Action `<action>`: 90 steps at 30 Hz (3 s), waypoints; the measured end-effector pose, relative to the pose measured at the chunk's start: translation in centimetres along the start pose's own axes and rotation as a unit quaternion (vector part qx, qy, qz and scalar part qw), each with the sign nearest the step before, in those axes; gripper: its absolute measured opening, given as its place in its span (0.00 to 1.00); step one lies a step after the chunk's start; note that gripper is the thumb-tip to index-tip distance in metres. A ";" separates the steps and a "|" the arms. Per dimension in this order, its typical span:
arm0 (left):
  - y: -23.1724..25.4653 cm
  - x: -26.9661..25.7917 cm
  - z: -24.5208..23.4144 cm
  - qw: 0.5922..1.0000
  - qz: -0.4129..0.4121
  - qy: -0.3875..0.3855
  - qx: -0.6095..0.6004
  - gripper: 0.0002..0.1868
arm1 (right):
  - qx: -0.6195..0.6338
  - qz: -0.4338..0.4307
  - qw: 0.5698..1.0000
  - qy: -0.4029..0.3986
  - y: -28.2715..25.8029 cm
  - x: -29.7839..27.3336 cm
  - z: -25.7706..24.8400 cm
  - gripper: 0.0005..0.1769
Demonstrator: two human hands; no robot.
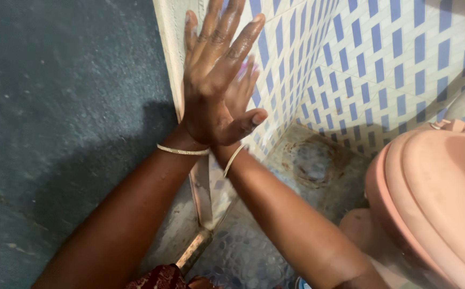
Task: The person scrubs the tiled bathroom floor with a pink sponge, then moves to scrub the tiled wall near the toilet. The person uses a small metal container and a bucket are visible nearby.
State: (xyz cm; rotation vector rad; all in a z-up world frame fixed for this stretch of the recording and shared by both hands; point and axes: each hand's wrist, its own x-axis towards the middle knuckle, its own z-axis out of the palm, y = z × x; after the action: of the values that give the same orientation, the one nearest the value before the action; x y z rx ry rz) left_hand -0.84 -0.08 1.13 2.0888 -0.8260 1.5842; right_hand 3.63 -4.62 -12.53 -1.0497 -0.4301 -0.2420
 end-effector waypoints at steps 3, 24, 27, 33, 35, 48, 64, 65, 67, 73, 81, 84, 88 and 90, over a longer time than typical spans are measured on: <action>-0.2 -0.4 0.3 1.000 -0.009 0.006 -0.005 0.50 | 0.020 0.015 0.999 0.022 1.0 1.4 -1.1 0.32; 0.2 0.0 0.2 1.000 0.011 0.005 0.014 0.51 | -0.011 0.128 0.973 0.191 3.9 -5.1 0.9 0.35; 0.0 -0.1 0.3 1.000 0.009 0.005 0.014 0.52 | 0.029 0.081 0.994 0.062 2.3 -3.3 1.6 0.35; -0.5 -0.7 0.7 1.000 -0.015 0.000 0.014 0.50 | -0.061 -0.086 0.993 -0.056 -0.3 2.7 2.2 0.35; -0.6 -0.8 0.9 0.999 -0.009 -0.003 0.032 0.49 | -0.093 -0.150 0.981 -0.077 -1.3 5.2 1.6 0.35; -0.4 -0.7 0.8 0.999 -0.007 -0.012 0.046 0.51 | -0.250 -0.248 0.933 -0.077 0.7 10.4 -3.2 0.36; -0.3 -0.6 1.3 1.000 -0.023 -0.008 0.004 0.48 | -0.263 -0.299 0.906 -0.142 -1.4 5.5 -1.0 0.37; -0.3 -0.6 1.2 1.000 -0.018 -0.010 0.018 0.48 | -0.258 -0.309 0.904 -0.143 -2.2 6.4 -0.6 0.37; -0.3 -0.9 1.0 0.999 -0.011 -0.009 0.033 0.47 | -0.252 -0.325 0.900 -0.145 -3.6 8.1 0.0 0.37; -0.4 -1.0 1.0 0.999 -0.022 0.022 -0.022 0.48 | -0.258 -0.349 0.892 -0.126 -4.9 12.5 0.9 0.37; -1.0 -1.2 1.6 0.999 -0.016 0.037 -0.035 0.48 | -0.286 -0.303 0.907 -0.064 -0.8 12.7 -2.4 0.37; -1.1 -1.1 1.6 0.998 -0.011 0.040 -0.036 0.48 | -0.302 -0.281 0.909 -0.060 1.0 10.6 -3.0 0.38; -0.6 -0.8 1.3 0.998 -0.012 0.047 -0.050 0.47 | -0.312 -0.261 0.910 -0.076 2.3 6.5 -2.7 0.38; -0.5 -0.8 1.1 0.997 -0.011 0.049 -0.054 0.47 | -0.308 -0.259 0.911 -0.090 2.1 5.3 -2.4 0.38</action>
State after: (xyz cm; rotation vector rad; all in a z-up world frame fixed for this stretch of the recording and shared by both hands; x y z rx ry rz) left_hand 0.12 -0.18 0.10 1.9230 -0.8335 1.5802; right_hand 9.68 -5.64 -12.75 -1.5714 -0.8338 -0.7978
